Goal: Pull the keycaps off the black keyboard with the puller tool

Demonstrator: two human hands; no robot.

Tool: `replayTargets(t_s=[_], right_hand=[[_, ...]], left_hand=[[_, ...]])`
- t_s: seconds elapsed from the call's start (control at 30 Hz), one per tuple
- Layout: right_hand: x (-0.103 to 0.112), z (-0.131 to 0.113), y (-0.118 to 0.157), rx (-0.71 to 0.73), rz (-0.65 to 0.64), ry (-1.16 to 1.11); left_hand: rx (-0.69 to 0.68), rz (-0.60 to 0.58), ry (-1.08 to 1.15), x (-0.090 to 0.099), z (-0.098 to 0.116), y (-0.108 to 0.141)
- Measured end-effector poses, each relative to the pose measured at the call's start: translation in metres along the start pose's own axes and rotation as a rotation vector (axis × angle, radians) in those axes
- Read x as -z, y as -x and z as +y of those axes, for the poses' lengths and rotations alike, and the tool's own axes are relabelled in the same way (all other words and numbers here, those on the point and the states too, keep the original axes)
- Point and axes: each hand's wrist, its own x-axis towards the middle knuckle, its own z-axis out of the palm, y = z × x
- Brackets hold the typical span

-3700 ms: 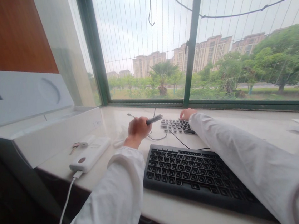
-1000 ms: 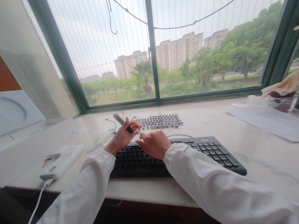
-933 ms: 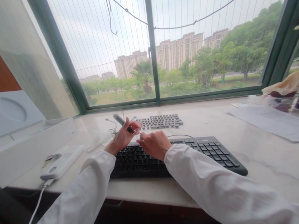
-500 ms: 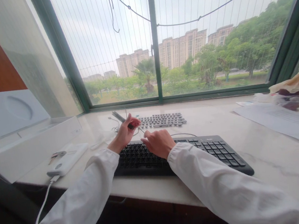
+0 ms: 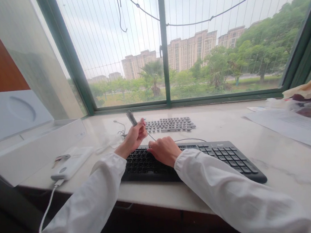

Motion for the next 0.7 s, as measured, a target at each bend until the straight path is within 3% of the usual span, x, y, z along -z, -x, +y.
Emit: replayTargets(t_s=[0.27,0.7], right_hand=[[-0.009,0.005,-0.004,-0.063,-0.005,-0.078],[-0.006,0.003,-0.006,-0.061,-0.016,-0.074]], left_hand=[[0.017,0.098,-0.218,-0.004,-0.015,0.001],[0.043,0.261,-0.23,-0.01,-0.017,0.003]])
